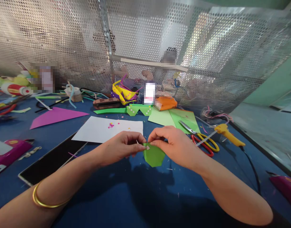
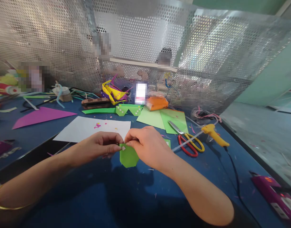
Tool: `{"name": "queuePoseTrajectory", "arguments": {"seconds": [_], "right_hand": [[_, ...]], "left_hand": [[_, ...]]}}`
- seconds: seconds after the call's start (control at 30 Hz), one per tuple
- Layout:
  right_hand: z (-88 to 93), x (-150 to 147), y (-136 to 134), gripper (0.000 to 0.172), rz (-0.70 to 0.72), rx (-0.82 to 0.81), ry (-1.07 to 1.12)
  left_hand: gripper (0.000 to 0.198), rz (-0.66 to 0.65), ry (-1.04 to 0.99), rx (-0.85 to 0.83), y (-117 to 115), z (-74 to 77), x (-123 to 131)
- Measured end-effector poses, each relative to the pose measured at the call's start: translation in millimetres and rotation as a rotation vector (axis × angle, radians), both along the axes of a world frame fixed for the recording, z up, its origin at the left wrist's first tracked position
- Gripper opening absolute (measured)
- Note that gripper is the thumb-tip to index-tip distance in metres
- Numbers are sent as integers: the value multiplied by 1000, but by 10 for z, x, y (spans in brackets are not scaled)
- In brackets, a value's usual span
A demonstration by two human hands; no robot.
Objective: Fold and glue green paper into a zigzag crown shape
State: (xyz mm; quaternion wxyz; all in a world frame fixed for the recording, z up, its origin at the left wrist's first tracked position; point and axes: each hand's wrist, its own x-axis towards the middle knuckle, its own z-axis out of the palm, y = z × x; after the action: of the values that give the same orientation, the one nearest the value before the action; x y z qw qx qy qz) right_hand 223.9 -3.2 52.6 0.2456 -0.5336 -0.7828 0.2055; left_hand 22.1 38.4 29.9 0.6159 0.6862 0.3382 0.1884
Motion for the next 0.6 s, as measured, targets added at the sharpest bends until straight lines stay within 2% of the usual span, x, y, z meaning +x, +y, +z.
{"name": "queuePoseTrajectory", "arguments": {"seconds": [0.23,0.37,0.6], "right_hand": [[37,12,-6,5,99,501,33],[17,-26,-34,5,110,558,20],[-11,-68,-47,5,82,631,-5]], "left_hand": [[24,122,-203,-96,-50,-1,-5],[22,141,-272,-145,-73,6,-13],[13,88,-322,-184,-63,7,-16]]}}
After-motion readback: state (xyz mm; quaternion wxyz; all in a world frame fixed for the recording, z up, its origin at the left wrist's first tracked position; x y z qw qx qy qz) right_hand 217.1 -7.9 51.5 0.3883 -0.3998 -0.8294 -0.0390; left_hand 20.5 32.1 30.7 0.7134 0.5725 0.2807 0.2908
